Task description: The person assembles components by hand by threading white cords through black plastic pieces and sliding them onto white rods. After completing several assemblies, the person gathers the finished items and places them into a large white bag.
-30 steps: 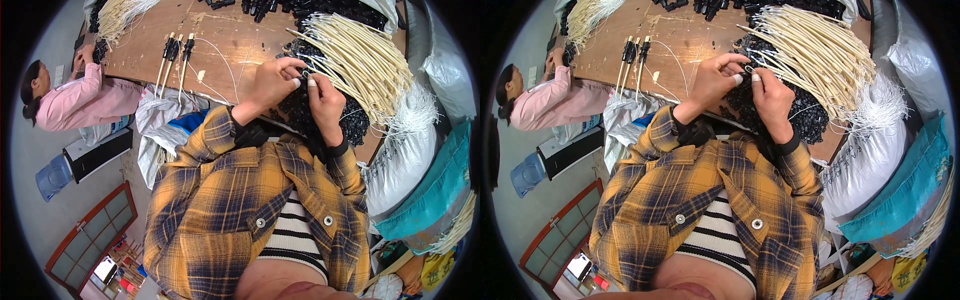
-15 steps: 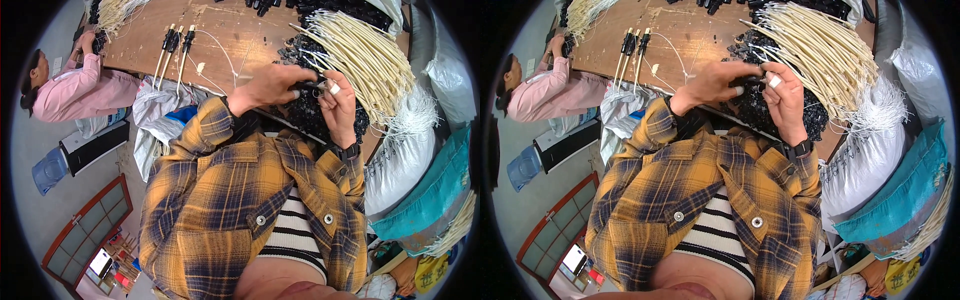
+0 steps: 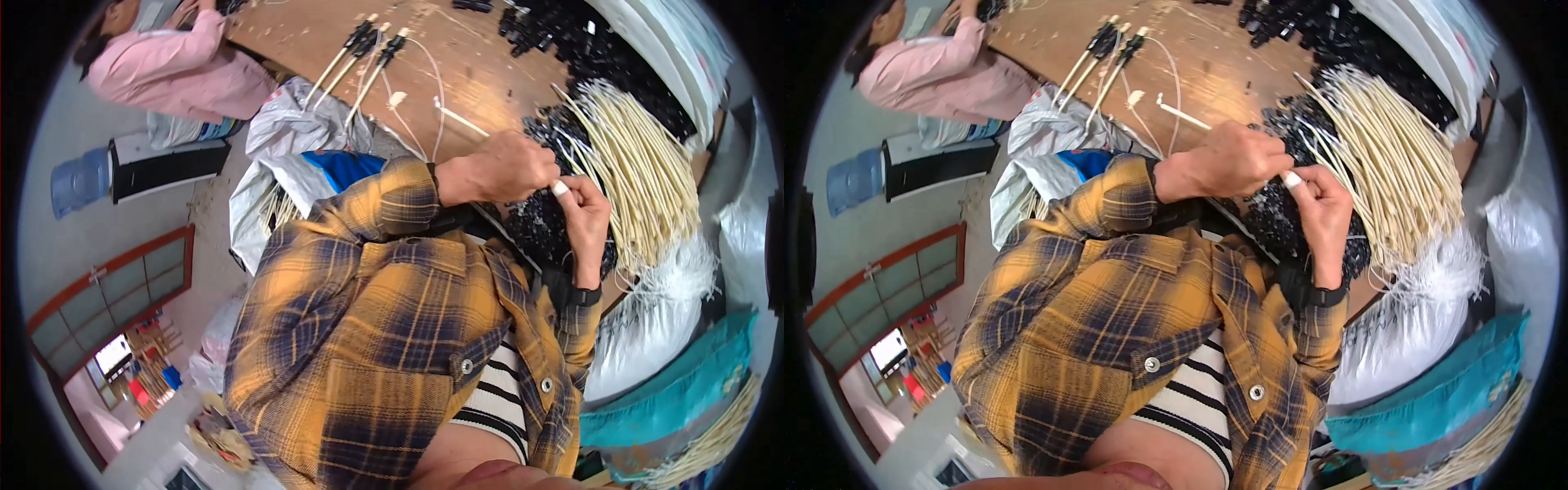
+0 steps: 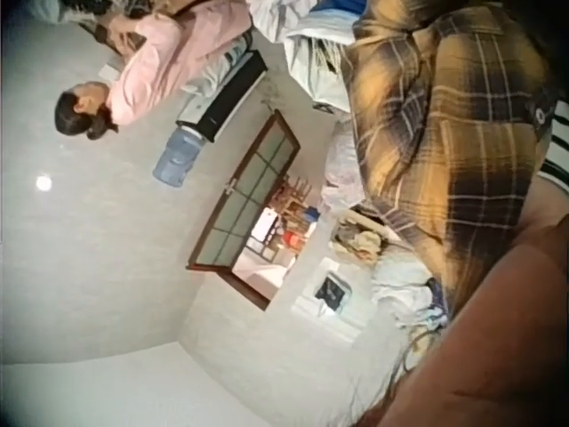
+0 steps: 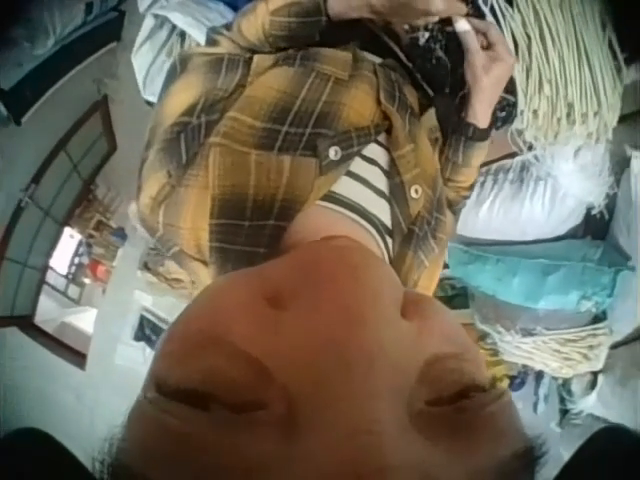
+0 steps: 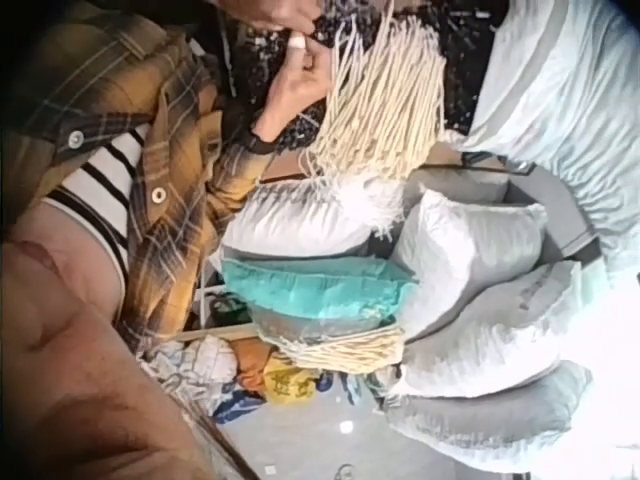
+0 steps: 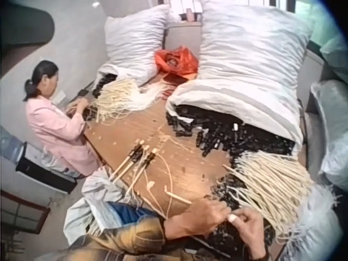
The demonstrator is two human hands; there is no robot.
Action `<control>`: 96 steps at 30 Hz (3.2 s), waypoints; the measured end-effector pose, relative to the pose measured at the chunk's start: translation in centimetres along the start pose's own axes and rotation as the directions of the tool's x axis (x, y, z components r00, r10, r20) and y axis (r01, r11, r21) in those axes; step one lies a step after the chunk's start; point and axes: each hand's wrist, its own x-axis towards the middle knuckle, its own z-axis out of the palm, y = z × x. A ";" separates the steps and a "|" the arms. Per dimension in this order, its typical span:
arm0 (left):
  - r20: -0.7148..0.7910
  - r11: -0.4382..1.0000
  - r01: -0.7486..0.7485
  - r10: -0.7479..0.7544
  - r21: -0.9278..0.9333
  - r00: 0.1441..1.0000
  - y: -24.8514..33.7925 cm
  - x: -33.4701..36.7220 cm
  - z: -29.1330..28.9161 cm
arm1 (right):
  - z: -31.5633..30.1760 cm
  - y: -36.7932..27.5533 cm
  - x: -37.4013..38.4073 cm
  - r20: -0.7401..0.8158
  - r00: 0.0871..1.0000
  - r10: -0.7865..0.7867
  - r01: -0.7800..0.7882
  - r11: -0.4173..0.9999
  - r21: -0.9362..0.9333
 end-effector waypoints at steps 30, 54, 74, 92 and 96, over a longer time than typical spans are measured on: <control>-0.129 0.741 0.630 -0.618 0.235 0.775 -20.8 4.8 -0.1 | -7.4 0.7 -1.9 -0.134 0.961 -0.244 -0.024 0.410 -0.912; -0.011 0.994 -0.028 0.029 0.106 1.000 -9.5 0.2 -1.3 | -3.7 -0.3 -2.2 -0.023 0.911 -0.411 0.340 0.784 -0.520; -0.065 0.992 0.121 -0.124 -0.043 0.990 -4.8 -0.3 -0.3 | -2.2 -0.3 1.4 -0.126 0.940 -0.317 0.288 0.935 -0.204; 0.453 0.319 0.596 -0.421 -0.737 0.786 -2.1 1.3 -0.5 | 1.4 -0.8 0.2 0.078 0.795 -0.602 0.498 0.574 -0.650; 0.430 0.516 0.654 -0.496 -0.553 0.754 -2.4 0.4 -0.2 | 1.2 0.4 -0.1 -0.025 0.876 -0.481 0.392 0.743 -0.542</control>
